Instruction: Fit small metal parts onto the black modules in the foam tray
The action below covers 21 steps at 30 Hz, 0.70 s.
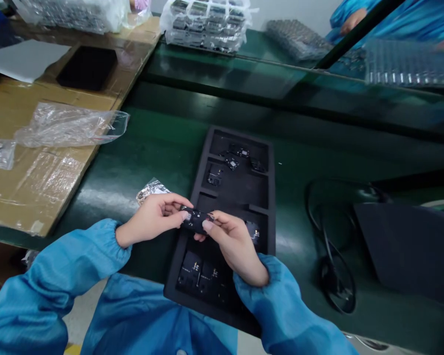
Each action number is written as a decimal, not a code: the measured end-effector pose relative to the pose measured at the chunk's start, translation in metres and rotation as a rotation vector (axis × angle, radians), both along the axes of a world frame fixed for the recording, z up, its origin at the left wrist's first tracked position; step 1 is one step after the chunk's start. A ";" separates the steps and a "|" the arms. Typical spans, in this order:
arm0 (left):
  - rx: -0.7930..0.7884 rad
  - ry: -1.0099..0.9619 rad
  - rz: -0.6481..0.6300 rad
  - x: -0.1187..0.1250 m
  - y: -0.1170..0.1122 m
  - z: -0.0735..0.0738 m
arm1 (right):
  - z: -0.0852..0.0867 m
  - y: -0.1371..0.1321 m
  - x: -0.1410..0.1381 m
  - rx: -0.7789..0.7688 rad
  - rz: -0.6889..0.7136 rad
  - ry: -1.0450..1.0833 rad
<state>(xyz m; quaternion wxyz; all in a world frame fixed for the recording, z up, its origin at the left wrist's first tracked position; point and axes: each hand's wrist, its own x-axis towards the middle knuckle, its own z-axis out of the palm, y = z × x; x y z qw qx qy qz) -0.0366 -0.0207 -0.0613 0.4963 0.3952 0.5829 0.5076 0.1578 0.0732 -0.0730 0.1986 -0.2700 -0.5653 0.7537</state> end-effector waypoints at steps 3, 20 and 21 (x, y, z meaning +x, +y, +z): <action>-0.044 -0.120 0.034 -0.001 0.002 -0.001 | 0.002 -0.001 0.000 -0.010 0.040 -0.044; 0.263 0.331 0.200 0.003 -0.006 -0.001 | -0.002 -0.001 -0.004 0.025 -0.063 -0.092; 0.339 0.461 0.226 0.002 -0.007 -0.002 | -0.002 -0.001 -0.004 -0.003 -0.081 -0.092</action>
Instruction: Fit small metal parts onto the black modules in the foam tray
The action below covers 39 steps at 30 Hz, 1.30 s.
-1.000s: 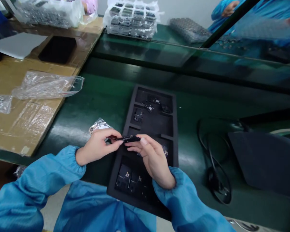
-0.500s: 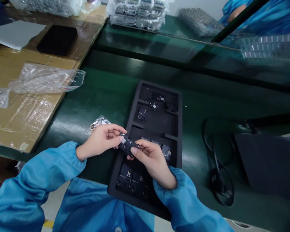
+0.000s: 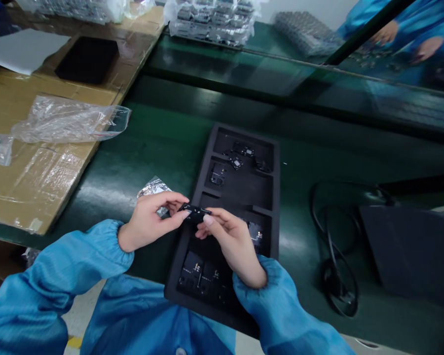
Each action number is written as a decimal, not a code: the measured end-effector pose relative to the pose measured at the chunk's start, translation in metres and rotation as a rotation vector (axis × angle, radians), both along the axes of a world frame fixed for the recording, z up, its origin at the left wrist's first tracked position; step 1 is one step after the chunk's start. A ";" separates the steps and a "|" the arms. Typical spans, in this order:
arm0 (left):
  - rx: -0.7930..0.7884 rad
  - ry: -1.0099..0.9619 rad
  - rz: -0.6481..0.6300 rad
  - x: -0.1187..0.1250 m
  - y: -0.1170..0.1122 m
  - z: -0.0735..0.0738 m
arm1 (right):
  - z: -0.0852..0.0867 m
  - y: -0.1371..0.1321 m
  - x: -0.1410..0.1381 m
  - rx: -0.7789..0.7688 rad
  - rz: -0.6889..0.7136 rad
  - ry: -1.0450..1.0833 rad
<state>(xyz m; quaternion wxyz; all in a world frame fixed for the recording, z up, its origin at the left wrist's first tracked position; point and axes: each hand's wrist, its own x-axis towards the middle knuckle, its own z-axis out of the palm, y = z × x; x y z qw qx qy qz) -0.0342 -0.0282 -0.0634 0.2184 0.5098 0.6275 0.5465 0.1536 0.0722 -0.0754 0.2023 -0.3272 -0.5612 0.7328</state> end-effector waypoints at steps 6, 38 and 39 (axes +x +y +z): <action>0.202 0.552 -0.323 -0.006 -0.007 -0.010 | -0.003 -0.002 -0.001 -0.138 0.054 0.089; -0.737 0.622 -0.087 -0.053 -0.058 -0.002 | 0.001 0.017 -0.090 1.352 0.477 -0.513; -0.669 0.684 -0.115 -0.054 -0.047 -0.004 | 0.002 0.016 -0.091 1.367 0.480 -0.547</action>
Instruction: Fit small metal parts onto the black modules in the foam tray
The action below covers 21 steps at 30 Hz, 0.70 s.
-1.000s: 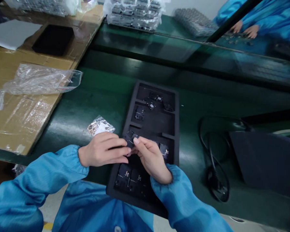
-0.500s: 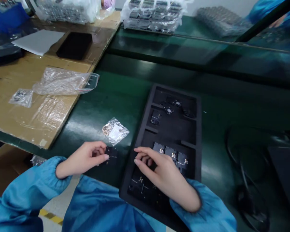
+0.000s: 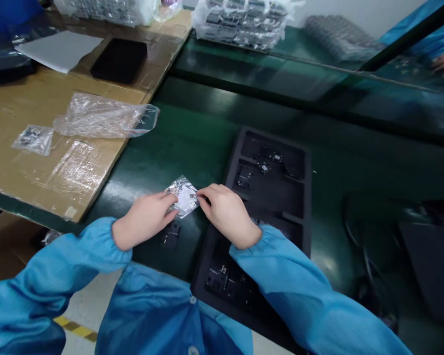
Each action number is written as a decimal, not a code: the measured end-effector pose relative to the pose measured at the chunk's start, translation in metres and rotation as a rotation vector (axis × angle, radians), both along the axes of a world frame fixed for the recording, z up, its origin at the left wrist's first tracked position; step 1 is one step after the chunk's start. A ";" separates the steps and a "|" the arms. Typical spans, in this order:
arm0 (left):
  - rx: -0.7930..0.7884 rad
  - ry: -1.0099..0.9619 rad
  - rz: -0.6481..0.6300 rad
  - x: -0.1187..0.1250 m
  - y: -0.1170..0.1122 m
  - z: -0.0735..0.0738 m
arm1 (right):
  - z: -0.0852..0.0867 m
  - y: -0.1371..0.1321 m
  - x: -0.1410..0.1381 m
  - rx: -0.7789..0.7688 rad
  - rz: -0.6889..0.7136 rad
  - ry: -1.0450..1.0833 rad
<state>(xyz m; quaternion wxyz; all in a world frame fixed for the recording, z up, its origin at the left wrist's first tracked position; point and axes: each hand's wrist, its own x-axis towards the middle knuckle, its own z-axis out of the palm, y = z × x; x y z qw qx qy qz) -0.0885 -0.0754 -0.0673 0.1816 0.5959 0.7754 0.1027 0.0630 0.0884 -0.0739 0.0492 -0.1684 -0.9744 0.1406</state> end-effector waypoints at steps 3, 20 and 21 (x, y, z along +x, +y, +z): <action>0.083 0.079 -0.166 -0.001 0.034 -0.004 | 0.002 -0.004 0.002 0.057 -0.038 -0.040; 0.802 0.440 -0.371 0.003 0.039 -0.013 | 0.008 -0.010 0.013 -0.923 -0.476 0.214; 0.819 0.461 -0.388 0.005 0.037 -0.010 | 0.009 -0.011 0.013 -1.034 -0.505 0.208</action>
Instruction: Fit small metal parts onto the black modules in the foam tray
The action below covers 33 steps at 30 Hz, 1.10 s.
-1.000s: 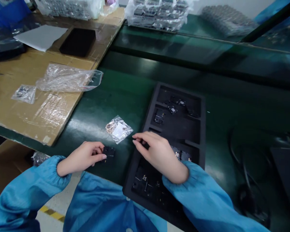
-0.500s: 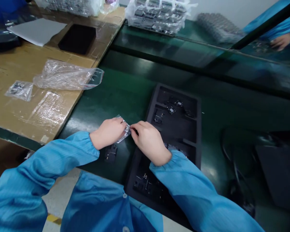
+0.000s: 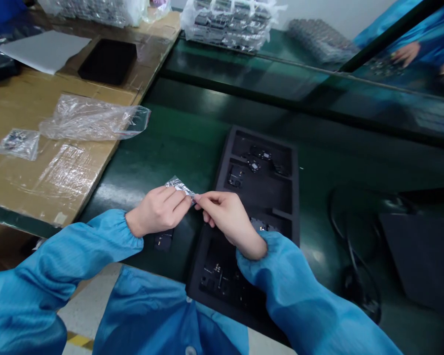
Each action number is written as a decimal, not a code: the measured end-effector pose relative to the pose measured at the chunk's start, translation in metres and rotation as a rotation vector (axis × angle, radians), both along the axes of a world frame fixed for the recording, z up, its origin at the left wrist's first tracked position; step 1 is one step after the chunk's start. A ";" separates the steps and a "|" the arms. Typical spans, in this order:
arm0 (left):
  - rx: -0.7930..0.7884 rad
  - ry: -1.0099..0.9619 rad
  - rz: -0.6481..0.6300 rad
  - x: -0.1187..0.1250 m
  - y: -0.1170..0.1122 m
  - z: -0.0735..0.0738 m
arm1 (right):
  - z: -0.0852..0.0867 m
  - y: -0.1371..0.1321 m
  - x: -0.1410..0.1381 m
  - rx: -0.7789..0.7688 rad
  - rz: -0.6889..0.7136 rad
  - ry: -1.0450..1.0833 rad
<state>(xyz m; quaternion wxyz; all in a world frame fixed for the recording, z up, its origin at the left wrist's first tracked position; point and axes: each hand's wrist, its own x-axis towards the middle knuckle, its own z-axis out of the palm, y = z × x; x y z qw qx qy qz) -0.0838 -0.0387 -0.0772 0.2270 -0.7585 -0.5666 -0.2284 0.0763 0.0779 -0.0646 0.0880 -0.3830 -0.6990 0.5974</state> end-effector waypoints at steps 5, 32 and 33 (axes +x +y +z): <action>0.042 0.047 -0.007 0.005 -0.003 0.008 | 0.004 -0.004 0.001 -0.186 -0.067 0.082; -0.049 -0.240 0.015 0.002 -0.001 -0.003 | -0.001 -0.010 0.009 -0.020 0.017 0.097; -0.029 -0.259 0.024 0.002 -0.001 -0.003 | -0.002 -0.010 0.009 -0.018 0.015 0.099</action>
